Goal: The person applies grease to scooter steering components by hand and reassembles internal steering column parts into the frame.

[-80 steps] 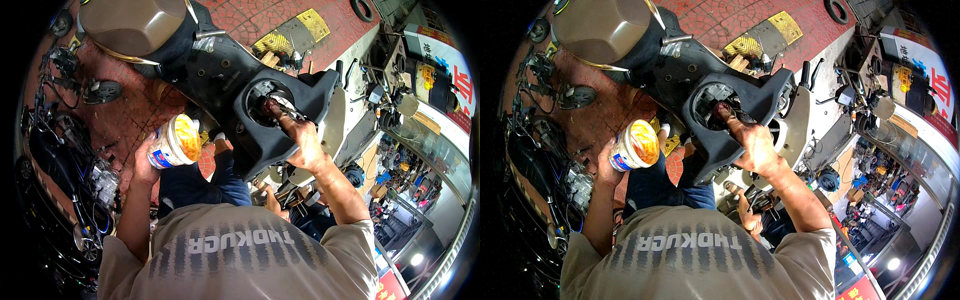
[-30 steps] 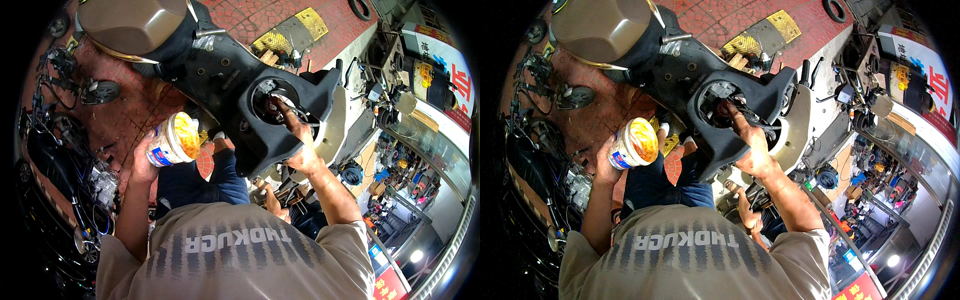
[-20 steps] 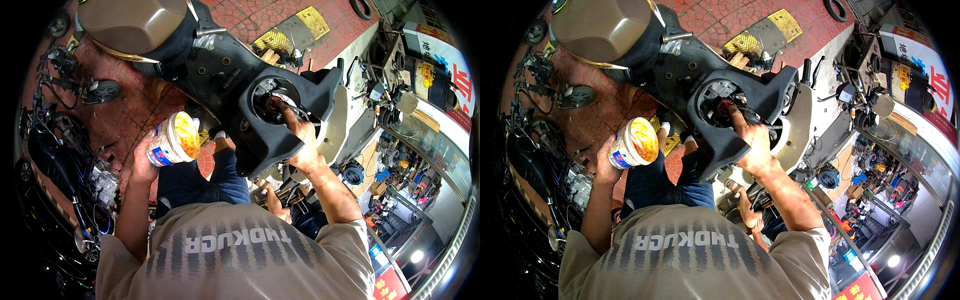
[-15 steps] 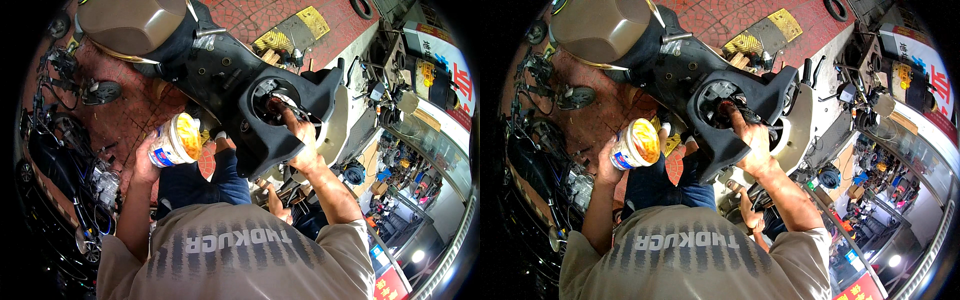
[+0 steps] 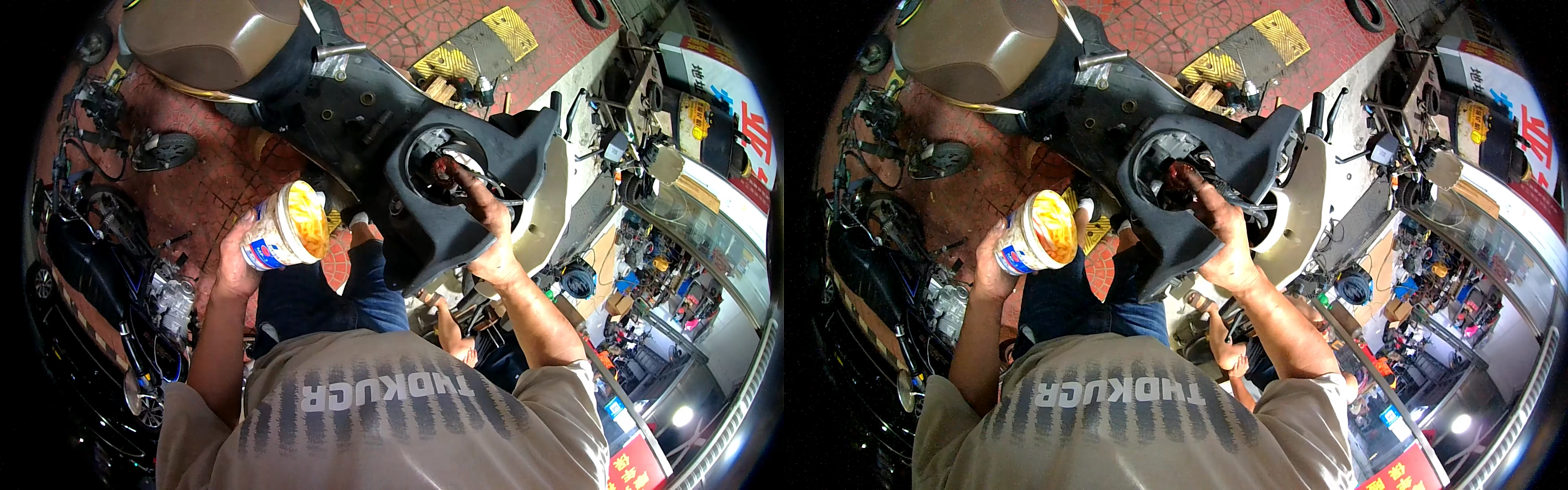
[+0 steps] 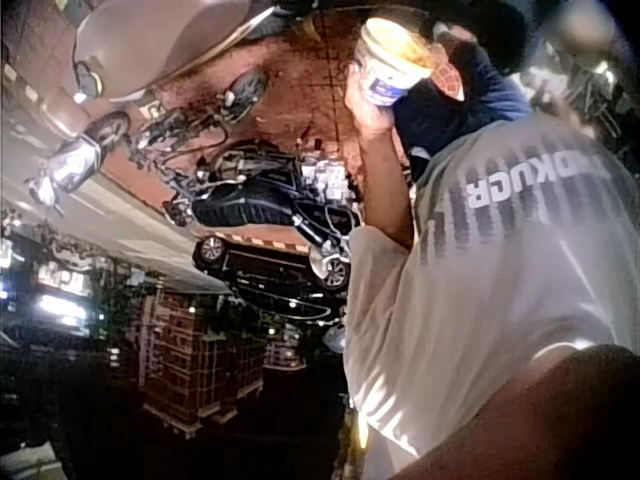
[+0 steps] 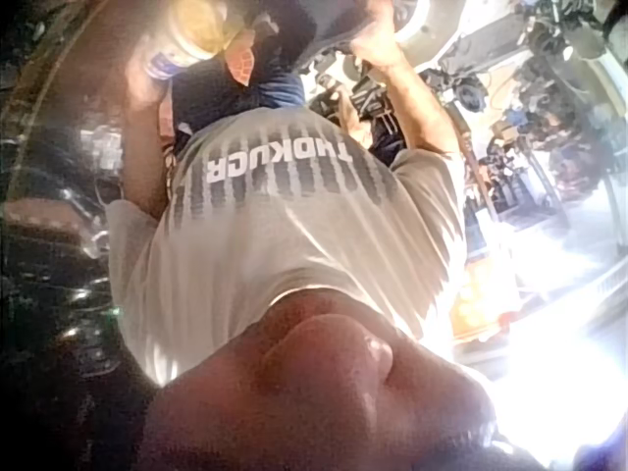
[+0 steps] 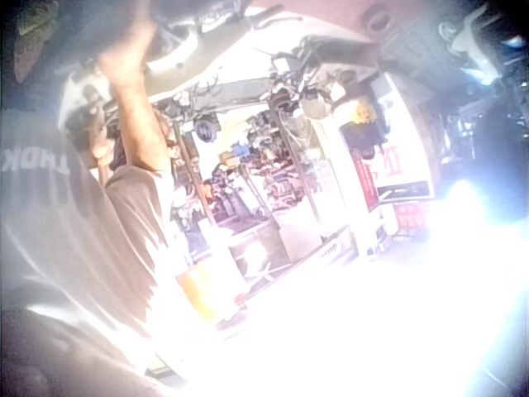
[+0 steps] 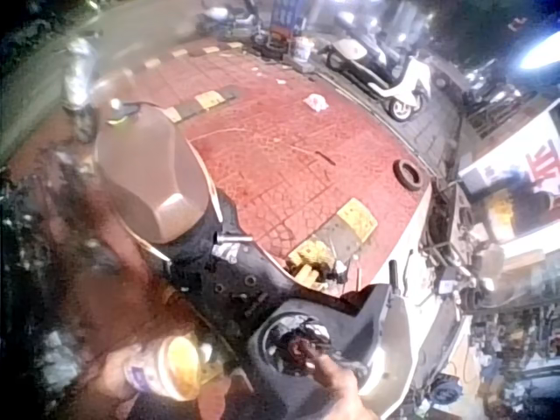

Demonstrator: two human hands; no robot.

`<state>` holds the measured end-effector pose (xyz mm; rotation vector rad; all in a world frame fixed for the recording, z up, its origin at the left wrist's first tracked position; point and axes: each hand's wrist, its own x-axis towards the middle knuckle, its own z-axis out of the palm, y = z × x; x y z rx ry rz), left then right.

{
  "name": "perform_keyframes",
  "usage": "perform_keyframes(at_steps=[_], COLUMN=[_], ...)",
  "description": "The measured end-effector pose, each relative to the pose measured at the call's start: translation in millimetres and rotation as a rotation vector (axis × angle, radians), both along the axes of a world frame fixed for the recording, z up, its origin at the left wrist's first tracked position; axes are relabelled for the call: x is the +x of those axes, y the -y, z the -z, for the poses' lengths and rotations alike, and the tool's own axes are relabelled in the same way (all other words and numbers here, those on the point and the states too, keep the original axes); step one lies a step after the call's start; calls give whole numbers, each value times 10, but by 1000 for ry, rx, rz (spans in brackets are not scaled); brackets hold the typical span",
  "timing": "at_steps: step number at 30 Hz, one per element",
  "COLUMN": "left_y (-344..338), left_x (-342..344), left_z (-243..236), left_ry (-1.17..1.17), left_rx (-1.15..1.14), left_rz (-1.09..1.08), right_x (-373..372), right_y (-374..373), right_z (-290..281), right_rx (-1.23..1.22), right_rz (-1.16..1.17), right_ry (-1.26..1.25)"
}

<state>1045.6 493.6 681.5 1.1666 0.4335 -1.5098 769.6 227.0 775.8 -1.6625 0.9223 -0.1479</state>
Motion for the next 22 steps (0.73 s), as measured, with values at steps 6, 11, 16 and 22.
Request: perform_keyframes(at_steps=[6, 11, 16, 22], left_y=[24, 46, 62, 79], left_x=[-5, -3, 3, 4], left_z=[10, -15, -22, -7], left_ry=[-14, 10, 0, -7], left_rx=[9, 18, 24, -18], left_rz=[-15, -17, -23, -9], right_x=[34, -30, -66, -58], right_y=[29, 10, 130, 87], right_z=[-74, 41, 82, 7], right_rx=[-198, -184, -251, 189], right_rz=[-129, -179, -445, 70], right_ry=[-111, -181, -94, 36])
